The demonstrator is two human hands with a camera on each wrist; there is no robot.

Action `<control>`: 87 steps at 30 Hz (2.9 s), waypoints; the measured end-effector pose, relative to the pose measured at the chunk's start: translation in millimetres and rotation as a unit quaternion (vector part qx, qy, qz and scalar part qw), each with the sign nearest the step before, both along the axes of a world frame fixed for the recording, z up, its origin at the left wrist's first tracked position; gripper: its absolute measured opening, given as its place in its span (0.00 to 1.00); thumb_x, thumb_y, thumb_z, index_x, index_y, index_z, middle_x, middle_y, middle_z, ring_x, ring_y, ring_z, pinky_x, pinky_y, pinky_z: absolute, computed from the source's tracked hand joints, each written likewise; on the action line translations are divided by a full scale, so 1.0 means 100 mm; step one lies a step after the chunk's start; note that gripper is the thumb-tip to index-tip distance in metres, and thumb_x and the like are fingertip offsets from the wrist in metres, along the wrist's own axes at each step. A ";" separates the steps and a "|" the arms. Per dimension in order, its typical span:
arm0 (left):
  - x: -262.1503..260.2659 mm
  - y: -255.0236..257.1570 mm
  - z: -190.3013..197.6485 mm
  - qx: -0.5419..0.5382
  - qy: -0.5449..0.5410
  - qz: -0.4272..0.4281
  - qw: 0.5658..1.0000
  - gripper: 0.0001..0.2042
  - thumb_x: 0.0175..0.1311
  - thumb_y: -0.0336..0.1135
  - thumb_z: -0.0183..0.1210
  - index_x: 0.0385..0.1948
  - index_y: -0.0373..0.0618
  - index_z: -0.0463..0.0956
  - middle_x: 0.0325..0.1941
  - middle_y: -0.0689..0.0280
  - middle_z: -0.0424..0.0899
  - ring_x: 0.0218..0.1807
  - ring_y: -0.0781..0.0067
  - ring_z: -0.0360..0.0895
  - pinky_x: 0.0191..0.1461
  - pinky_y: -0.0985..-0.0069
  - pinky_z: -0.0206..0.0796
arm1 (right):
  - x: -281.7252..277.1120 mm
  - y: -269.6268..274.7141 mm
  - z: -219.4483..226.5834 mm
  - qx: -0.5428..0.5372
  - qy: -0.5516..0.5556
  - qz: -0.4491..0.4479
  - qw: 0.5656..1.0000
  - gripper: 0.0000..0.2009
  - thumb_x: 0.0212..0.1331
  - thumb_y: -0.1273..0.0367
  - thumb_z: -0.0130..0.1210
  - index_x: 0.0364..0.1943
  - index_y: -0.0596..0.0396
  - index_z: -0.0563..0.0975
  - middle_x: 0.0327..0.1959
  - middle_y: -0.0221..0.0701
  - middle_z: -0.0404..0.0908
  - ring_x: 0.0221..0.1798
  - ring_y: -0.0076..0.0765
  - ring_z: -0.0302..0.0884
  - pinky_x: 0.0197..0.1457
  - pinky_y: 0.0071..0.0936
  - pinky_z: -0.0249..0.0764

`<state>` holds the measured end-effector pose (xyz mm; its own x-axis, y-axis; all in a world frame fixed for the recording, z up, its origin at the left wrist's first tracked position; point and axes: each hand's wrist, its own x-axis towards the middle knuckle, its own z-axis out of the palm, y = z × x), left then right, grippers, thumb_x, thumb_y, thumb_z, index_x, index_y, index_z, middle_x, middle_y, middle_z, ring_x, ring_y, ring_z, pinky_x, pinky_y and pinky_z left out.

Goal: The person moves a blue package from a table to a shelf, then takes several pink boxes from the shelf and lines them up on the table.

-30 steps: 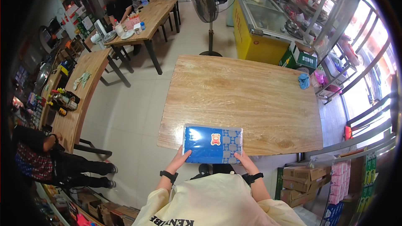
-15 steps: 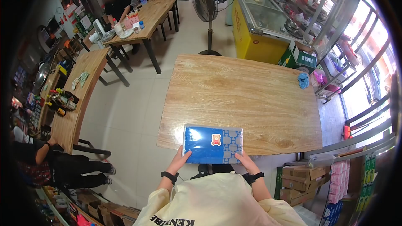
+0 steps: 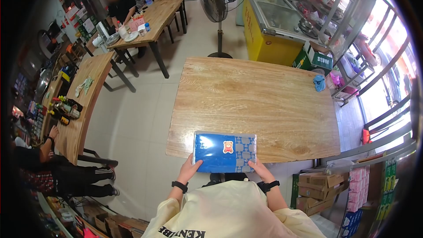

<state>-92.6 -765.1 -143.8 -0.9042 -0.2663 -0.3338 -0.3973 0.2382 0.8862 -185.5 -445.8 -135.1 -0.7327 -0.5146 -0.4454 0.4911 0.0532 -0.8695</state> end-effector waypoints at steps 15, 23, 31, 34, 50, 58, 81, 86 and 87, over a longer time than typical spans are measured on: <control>-0.01 -0.01 0.00 -0.008 -0.017 0.002 1.000 0.35 0.53 0.55 0.57 0.59 0.42 0.60 0.51 0.51 0.75 0.55 0.58 0.71 0.57 0.71 0.60 | 0.00 0.00 0.03 0.012 0.001 0.005 1.000 0.33 0.58 0.60 0.53 0.64 0.56 0.52 0.61 0.32 0.61 0.63 0.29 0.54 0.66 0.27 0.49; -0.05 -0.04 -0.04 0.105 0.007 -0.013 0.994 0.36 0.55 0.48 0.59 0.62 0.39 0.54 0.58 0.54 0.68 0.60 0.65 0.64 0.63 0.73 0.53 | 0.00 -0.01 0.05 0.021 -0.023 0.002 1.000 0.34 0.57 0.57 0.54 0.65 0.52 0.52 0.61 0.31 0.61 0.63 0.32 0.54 0.65 0.33 0.51; -0.09 -0.01 0.07 0.188 0.040 -0.027 0.981 0.36 0.59 0.41 0.56 0.65 0.41 0.47 0.64 0.57 0.59 0.65 0.67 0.54 0.67 0.73 0.45 | 0.00 -0.01 0.03 0.039 -0.017 0.019 0.999 0.36 0.54 0.47 0.52 0.64 0.43 0.54 0.60 0.31 0.62 0.63 0.39 0.55 0.58 0.51 0.58; -0.06 0.00 0.11 0.215 0.014 -0.012 0.976 0.36 0.59 0.43 0.56 0.65 0.42 0.47 0.64 0.58 0.59 0.65 0.67 0.55 0.67 0.73 0.46 | -0.01 0.00 0.02 -0.014 -0.039 0.009 0.999 0.35 0.57 0.56 0.53 0.65 0.52 0.51 0.61 0.31 0.60 0.63 0.32 0.56 0.64 0.31 0.53; 0.14 0.10 0.96 0.222 0.040 -0.001 0.974 0.34 0.58 0.41 0.57 0.64 0.40 0.51 0.60 0.59 0.65 0.61 0.71 0.62 0.63 0.75 0.52 | 0.34 0.05 0.82 0.018 0.102 -0.039 0.994 0.34 0.52 0.61 0.59 0.61 0.58 0.57 0.56 0.34 0.67 0.58 0.30 0.62 0.61 0.28 0.58; 0.10 0.50 1.87 0.298 0.089 -0.071 0.948 0.33 0.57 0.35 0.57 0.63 0.37 0.51 0.59 0.60 0.65 0.59 0.72 0.62 0.62 0.76 0.52 | 0.89 0.46 1.60 0.015 0.162 -0.180 0.970 0.37 0.48 0.62 0.62 0.61 0.61 0.57 0.56 0.33 0.65 0.59 0.30 0.60 0.63 0.27 0.54; 0.38 3.71 2.26 0.332 -0.046 -0.461 0.822 0.31 0.56 0.36 0.57 0.60 0.36 0.54 0.56 0.61 0.68 0.56 0.74 0.65 0.59 0.76 0.57 | 3.64 2.50 1.99 0.076 0.186 -0.615 0.762 0.37 0.48 0.61 0.60 0.60 0.64 0.57 0.54 0.32 0.66 0.57 0.27 0.61 0.61 0.25 0.56; 0.82 4.68 2.18 0.334 -0.045 -0.526 0.781 0.31 0.56 0.38 0.58 0.60 0.36 0.55 0.56 0.61 0.68 0.56 0.74 0.65 0.59 0.77 0.56 | 4.34 3.13 1.96 0.130 0.189 -0.671 0.705 0.38 0.47 0.58 0.61 0.59 0.64 0.59 0.53 0.33 0.68 0.55 0.27 0.63 0.59 0.25 0.58; 0.91 4.84 2.18 0.337 -0.044 -0.537 0.772 0.31 0.56 0.38 0.58 0.60 0.36 0.55 0.56 0.62 0.68 0.56 0.74 0.65 0.59 0.77 0.56 | 4.46 3.23 1.99 0.131 0.182 -0.681 0.697 0.38 0.47 0.57 0.62 0.59 0.64 0.59 0.52 0.33 0.68 0.54 0.27 0.64 0.59 0.25 0.59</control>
<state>-2.0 -280.9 73.9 -0.4494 0.8819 -0.1425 -0.3575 -0.0313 0.9334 260.5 -122.3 63.9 -0.5523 0.8322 -0.0498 -0.0100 -0.0663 -0.9978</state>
